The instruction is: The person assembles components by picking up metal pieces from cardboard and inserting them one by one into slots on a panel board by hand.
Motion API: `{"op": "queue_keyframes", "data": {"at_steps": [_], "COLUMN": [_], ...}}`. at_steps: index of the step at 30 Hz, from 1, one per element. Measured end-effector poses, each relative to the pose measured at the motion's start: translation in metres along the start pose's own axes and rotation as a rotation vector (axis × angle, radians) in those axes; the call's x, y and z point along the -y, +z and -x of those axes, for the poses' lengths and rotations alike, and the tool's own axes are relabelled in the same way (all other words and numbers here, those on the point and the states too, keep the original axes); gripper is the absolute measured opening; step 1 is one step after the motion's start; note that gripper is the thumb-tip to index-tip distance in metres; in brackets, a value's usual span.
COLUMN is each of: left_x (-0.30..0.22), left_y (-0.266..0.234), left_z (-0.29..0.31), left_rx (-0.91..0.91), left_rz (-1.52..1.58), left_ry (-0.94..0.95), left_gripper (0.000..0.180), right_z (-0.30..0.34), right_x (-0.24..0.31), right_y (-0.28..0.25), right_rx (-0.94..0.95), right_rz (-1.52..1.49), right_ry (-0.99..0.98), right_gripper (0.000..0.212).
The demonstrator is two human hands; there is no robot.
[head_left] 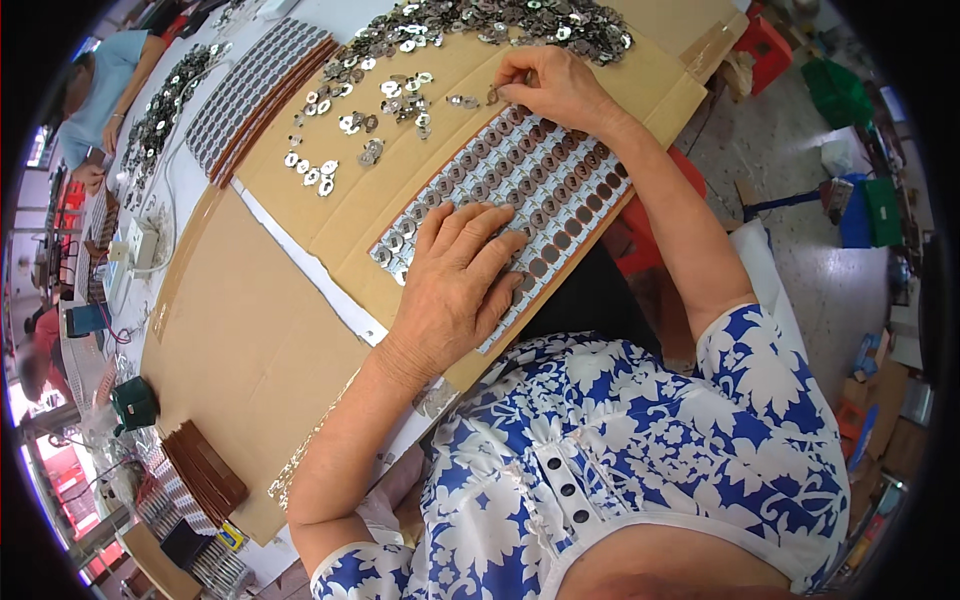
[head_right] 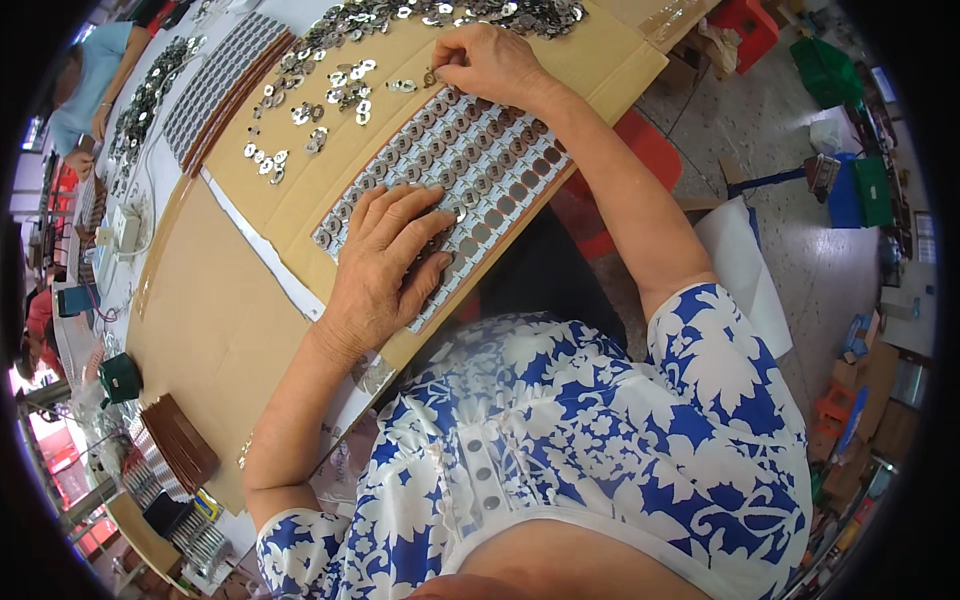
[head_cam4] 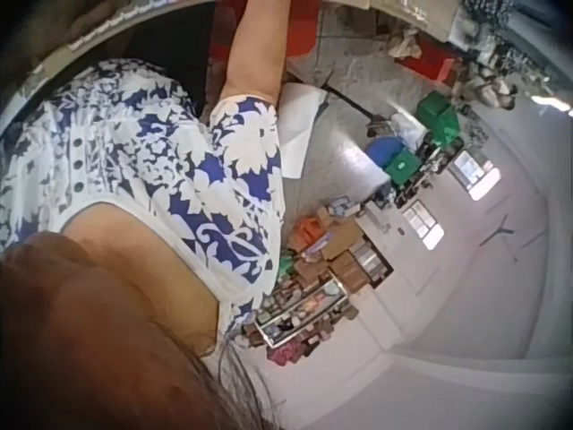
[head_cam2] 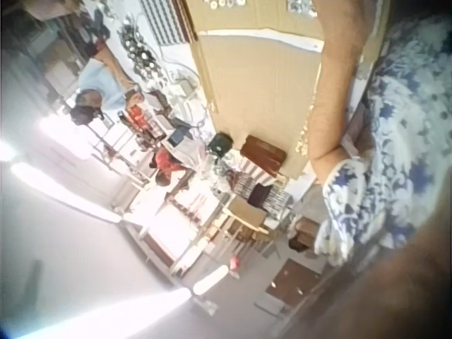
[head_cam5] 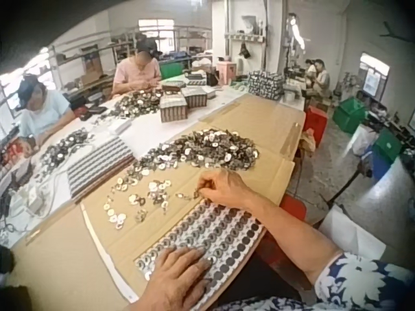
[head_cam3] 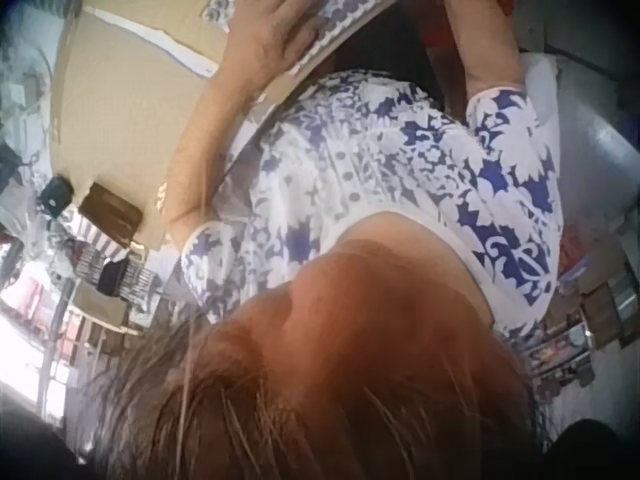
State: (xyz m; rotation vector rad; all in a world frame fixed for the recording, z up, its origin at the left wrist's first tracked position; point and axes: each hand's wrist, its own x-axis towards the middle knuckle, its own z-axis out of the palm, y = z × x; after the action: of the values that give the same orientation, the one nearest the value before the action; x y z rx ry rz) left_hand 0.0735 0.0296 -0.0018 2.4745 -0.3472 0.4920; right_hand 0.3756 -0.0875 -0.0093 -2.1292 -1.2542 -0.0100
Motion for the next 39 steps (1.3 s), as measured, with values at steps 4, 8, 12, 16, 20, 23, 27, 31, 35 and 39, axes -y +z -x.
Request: {"op": "queue_keyframes", "data": {"at_steps": [4, 8, 12, 16, 20, 23, 27, 31, 35, 39], "left_x": [-0.003, 0.001, -0.001, 0.0, -0.001, -0.005, -0.006, -0.007, -0.004, -0.007], "left_y": [-0.003, -0.016, -0.006, -0.014, -0.028, -0.032, -0.033, -0.033, -0.031, -0.029], "left_z": [0.001, 0.001, -0.003, 0.003, 0.011, 0.007, 0.007, 0.007, 0.01, 0.01], "left_rx": [-0.034, -0.316, -0.516, -0.503, -0.471, -0.471, -0.456, -0.432, -0.381, -0.393], "left_rz": [0.013, 0.041, 0.586, 1.107, 1.326, 1.343, 1.375, 1.418, 1.35, 1.176], "left_ry": [-0.007, -0.028, -0.403, -0.636, -0.739, -0.805, -0.857, -0.884, -0.855, -0.837], "left_gripper": [0.045, 0.051, 0.039, 0.019, 0.022, 0.023, 0.023, 0.022, 0.02, 0.019], "right_z": [0.016, 0.048, 0.082, 0.094, 0.098, 0.099, 0.103, 0.103, 0.101, 0.107], "right_x": [0.024, 0.086, 0.131, 0.143, 0.14, 0.148, 0.143, 0.142, 0.144, 0.15], "right_y": [-0.013, -0.022, -0.013, 0.003, 0.015, 0.017, 0.021, 0.023, 0.017, 0.019], "right_rx": [-0.069, 0.053, 0.218, 0.166, 0.222, 0.148, 0.146, 0.159, 0.255, 0.235], "right_rz": [-0.105, -0.51, -0.785, -1.005, -1.21, -1.296, -1.179, -1.223, -1.534, -1.384], "right_ry": [-0.002, 0.136, 0.239, 0.316, 0.414, 0.504, 0.396, 0.447, 0.582, 0.541], "right_gripper": [0.018, 0.016, 0.013, 0.015, 0.019, 0.019, 0.019, 0.018, 0.014, 0.01]}}
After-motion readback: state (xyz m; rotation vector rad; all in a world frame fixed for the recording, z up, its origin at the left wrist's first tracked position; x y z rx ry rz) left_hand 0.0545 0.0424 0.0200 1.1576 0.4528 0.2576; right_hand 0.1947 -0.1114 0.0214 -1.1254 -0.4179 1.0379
